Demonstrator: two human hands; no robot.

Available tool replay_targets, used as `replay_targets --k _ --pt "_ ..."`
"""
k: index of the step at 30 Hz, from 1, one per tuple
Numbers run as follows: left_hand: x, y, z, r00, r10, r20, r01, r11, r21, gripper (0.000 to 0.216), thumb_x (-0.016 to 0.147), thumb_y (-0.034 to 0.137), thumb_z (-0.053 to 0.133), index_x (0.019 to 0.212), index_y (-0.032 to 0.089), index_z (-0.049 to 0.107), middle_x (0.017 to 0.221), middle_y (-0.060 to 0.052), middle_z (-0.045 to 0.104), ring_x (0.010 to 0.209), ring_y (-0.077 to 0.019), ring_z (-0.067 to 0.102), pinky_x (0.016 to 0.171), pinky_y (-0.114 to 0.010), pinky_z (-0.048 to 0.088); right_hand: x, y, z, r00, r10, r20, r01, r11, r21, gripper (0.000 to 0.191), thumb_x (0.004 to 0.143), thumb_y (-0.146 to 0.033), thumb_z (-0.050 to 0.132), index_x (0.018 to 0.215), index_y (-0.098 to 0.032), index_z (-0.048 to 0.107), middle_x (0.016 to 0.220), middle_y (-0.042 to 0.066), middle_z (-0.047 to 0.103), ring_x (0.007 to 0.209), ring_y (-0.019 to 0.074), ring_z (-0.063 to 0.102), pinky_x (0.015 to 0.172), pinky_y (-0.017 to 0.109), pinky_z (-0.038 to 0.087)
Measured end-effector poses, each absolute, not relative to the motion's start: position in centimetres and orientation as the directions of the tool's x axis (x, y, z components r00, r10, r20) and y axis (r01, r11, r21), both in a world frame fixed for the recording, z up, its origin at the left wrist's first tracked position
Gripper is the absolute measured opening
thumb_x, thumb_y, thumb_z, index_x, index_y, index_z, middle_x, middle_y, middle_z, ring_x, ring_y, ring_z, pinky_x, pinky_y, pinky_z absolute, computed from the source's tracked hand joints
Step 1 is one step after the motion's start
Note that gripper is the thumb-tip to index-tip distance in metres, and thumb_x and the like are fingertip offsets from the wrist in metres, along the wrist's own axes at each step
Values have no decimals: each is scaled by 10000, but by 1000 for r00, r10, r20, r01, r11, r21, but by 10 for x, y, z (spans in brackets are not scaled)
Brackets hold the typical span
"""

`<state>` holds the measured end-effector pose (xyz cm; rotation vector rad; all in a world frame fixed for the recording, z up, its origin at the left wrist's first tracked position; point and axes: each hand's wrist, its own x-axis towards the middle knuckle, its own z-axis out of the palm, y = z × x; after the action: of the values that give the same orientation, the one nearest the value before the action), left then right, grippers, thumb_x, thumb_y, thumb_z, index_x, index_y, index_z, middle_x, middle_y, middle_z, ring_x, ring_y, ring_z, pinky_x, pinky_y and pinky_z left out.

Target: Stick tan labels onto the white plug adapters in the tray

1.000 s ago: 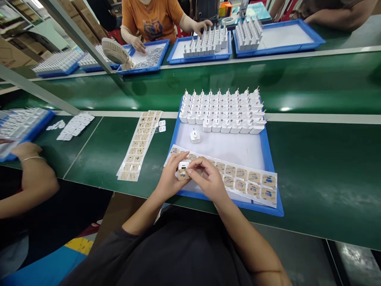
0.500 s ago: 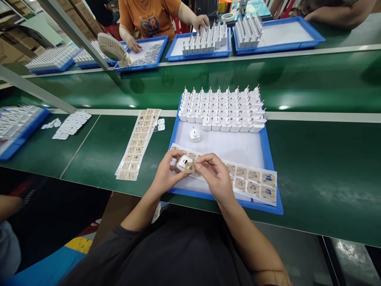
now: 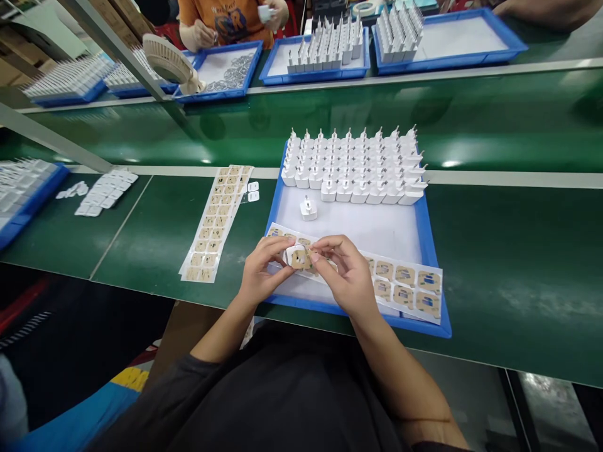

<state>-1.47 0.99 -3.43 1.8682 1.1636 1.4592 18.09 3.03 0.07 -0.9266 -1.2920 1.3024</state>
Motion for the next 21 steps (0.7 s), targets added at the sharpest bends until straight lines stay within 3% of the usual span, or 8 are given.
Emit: replay_targets --k 10,21 --pt "-14 9 -30 75 842 535 346 -525 777 387 887 279 808 1265 252 728 1152 -91 735 1052 -204 703 683 -227 625 179 31 -3 -215 967 138 -90 121 -989 175 941 -370 755 1064 -265 688 981 30 713 924 189 708 872 345 605" --pt "-15 8 -30 84 858 506 331 -503 798 414 883 271 812 1288 279 724 1157 -81 728 1059 -203 694 701 -231 609 181 32 -6 -246 958 149 -54 139 -989 59 954 -299 728 997 -260 739 947 24 738 910 189 708 863 329 590"
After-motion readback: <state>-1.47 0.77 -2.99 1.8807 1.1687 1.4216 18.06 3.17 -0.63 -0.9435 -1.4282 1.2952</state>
